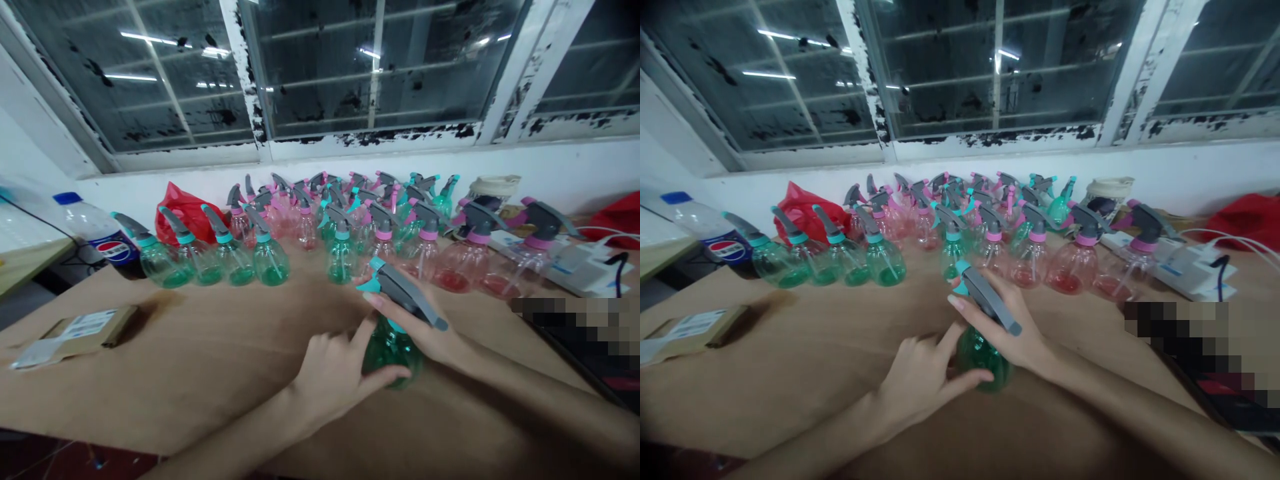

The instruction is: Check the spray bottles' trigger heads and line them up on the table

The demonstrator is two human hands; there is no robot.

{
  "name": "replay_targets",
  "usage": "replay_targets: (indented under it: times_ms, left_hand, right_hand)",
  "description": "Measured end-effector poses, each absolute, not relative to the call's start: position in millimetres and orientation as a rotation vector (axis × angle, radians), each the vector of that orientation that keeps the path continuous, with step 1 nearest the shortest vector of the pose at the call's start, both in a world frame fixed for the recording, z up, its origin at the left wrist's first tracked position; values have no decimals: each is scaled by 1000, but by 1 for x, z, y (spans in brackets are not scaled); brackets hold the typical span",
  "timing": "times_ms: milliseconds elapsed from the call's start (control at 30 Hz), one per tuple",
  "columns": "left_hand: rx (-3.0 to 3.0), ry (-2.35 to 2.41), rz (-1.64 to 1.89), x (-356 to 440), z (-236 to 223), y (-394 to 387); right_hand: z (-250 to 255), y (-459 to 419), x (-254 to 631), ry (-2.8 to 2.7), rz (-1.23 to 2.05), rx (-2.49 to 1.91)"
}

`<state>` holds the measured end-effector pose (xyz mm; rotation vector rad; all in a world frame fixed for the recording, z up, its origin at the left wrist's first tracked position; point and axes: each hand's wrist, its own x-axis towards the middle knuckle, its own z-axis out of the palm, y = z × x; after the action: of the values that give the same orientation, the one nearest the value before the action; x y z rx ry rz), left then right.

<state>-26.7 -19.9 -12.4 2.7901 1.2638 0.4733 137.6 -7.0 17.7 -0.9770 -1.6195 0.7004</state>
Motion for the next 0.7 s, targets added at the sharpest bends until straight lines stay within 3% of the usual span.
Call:
replay_targets:
  times_ms: [200, 700]
  left_hand:
    - [2850, 1084, 604, -52, -42, 6]
    - [2840, 1259, 314, -68, -57, 42]
  right_hand:
    - [18, 3, 140, -1674, 700, -974]
    - [16, 20, 136, -1704, 706, -937]
